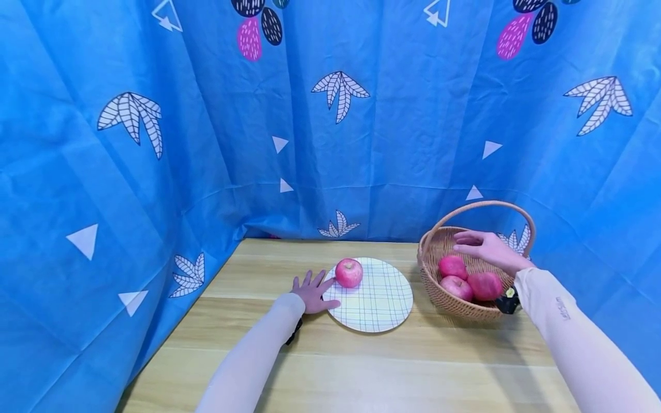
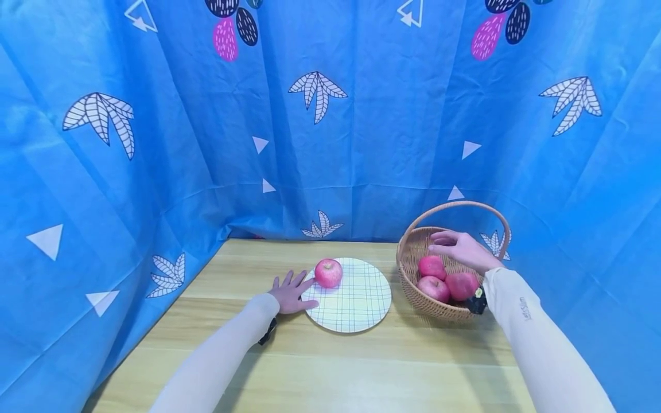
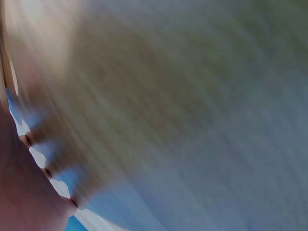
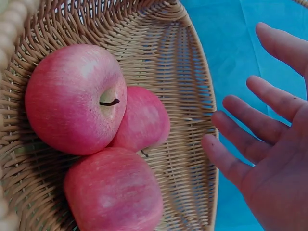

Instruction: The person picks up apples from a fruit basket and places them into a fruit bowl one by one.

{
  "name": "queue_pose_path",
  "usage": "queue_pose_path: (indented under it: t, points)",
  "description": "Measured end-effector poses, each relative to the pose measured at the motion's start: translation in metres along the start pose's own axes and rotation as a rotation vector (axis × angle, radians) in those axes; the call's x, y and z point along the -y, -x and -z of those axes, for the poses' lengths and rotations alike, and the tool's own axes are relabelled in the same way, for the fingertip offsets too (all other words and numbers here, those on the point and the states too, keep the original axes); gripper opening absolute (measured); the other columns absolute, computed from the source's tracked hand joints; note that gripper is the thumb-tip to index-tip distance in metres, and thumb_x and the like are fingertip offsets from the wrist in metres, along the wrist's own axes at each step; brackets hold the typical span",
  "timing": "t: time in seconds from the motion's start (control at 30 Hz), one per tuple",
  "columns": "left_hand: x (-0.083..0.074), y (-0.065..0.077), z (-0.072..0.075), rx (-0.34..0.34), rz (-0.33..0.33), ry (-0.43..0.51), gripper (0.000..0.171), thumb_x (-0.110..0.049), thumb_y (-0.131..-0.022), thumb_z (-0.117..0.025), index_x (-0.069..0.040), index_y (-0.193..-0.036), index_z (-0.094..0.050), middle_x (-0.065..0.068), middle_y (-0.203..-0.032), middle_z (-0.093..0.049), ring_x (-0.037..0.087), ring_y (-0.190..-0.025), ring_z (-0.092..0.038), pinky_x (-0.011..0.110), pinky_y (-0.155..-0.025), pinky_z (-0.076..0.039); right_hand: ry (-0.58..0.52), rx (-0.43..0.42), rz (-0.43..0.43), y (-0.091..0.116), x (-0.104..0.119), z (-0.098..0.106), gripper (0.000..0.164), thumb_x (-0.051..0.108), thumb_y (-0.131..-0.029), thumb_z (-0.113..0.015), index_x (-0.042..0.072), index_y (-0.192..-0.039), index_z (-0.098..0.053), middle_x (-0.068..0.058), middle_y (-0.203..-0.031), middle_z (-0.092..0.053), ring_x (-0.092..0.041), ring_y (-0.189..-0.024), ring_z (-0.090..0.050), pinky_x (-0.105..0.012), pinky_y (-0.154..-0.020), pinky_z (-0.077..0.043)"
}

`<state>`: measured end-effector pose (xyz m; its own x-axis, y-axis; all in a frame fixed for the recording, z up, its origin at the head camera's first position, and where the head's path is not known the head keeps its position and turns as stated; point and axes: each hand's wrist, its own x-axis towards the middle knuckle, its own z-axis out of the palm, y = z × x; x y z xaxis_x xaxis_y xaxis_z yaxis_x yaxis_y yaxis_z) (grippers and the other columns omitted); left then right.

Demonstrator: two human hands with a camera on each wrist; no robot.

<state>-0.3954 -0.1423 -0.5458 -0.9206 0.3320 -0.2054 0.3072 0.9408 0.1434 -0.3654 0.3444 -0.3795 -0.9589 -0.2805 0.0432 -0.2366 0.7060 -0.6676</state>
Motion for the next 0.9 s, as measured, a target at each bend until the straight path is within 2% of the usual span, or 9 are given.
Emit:
queue_pose_path:
  t: [0.23, 0.37, 0.6, 0.73, 0.9]
  points:
    - [0.004, -0.004, -0.009, -0.018, -0.004, -0.005, 0.096, -0.094, -0.079, -0.029, -0.044, -0.160, -0.017, -0.001, -0.172, -0.005, 0.042, -0.156, -0.001, 0.073, -0.117, -0.002, -0.010, -0.012, -0.043, -0.004, -0.007, -0.005, 0.069, 0.054, -0.097, -0.060, 0.011, -0.149, -0.047, -0.022, -0.144, -0.056, -0.045, -0.138, -0.045, -0.064, -0.109, -0.038]
    - [0.003, -0.004, -0.009, -0.023, -0.003, 0.003, 0.096, -0.094, -0.079, -0.031, -0.044, -0.160, -0.018, -0.001, -0.172, -0.006, 0.042, -0.156, -0.001, 0.072, -0.117, -0.002, -0.021, -0.023, -0.058, -0.007, -0.011, -0.007, 0.071, 0.055, -0.097, -0.058, 0.010, -0.150, -0.045, -0.023, -0.148, -0.051, -0.046, -0.137, -0.044, -0.064, -0.108, -0.039]
    - [0.002, -0.005, -0.008, -0.039, -0.010, -0.001, 0.096, -0.093, -0.080, -0.032, -0.043, -0.160, -0.019, 0.000, -0.171, -0.007, 0.042, -0.156, -0.002, 0.073, -0.117, -0.002, -0.023, -0.029, -0.063, -0.014, -0.017, -0.007, 0.072, 0.057, -0.098, -0.056, 0.009, -0.151, -0.044, -0.023, -0.149, -0.049, -0.045, -0.135, -0.047, -0.057, -0.104, -0.046]
    - [0.003, -0.006, -0.010, -0.035, -0.012, 0.005, 0.097, -0.094, -0.079, -0.031, -0.042, -0.160, -0.018, 0.000, -0.172, -0.006, 0.042, -0.156, -0.001, 0.073, -0.117, -0.002, -0.053, -0.010, -0.084, -0.015, -0.019, -0.009, 0.077, 0.059, -0.097, -0.056, 0.009, -0.153, -0.041, -0.024, -0.152, -0.046, -0.047, -0.137, -0.044, -0.061, -0.105, -0.043]
    - [0.004, -0.007, -0.011, -0.031, -0.015, 0.001, 0.098, -0.095, -0.079, -0.030, -0.043, -0.160, -0.018, -0.001, -0.172, -0.005, 0.041, -0.156, 0.000, 0.073, -0.117, -0.001, -0.094, -0.019, -0.074, -0.018, -0.026, -0.015, 0.073, 0.051, -0.099, -0.057, 0.004, -0.152, -0.041, -0.026, -0.151, -0.047, -0.047, -0.137, -0.043, -0.060, -0.106, -0.042]
